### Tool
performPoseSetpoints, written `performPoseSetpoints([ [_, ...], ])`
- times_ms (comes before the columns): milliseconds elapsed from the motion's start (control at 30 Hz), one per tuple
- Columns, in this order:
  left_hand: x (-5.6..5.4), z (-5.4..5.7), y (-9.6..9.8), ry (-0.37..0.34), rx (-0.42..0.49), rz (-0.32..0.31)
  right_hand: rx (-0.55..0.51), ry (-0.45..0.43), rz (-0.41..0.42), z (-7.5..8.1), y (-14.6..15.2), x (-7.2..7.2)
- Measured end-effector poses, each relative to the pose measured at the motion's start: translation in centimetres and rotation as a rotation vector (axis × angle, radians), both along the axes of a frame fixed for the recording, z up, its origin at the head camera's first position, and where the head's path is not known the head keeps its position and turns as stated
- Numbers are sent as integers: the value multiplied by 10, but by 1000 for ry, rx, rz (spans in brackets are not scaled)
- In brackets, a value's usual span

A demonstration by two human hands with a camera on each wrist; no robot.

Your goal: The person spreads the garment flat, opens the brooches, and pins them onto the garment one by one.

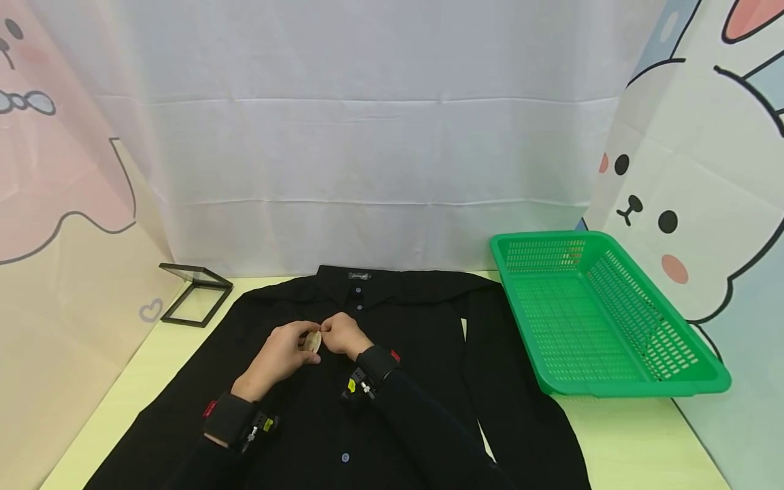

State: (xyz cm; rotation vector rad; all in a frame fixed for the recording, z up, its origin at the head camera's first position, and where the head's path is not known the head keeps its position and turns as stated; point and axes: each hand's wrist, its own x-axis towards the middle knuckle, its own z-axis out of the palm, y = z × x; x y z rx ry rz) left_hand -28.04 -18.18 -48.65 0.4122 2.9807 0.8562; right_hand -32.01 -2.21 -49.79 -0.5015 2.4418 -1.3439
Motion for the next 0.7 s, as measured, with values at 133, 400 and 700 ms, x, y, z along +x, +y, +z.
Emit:
performPoseSetpoints([
  [133, 1, -1, 1, -2, 8, 3, 14, -33, -8, 0, 1, -1],
  [400, 0, -5, 0, -2, 1, -5, 61, -19, -15, 1, 0, 1],
  [700, 2, -4, 0, -17, 19, 1, 8, -47, -16, 2, 1, 2],
])
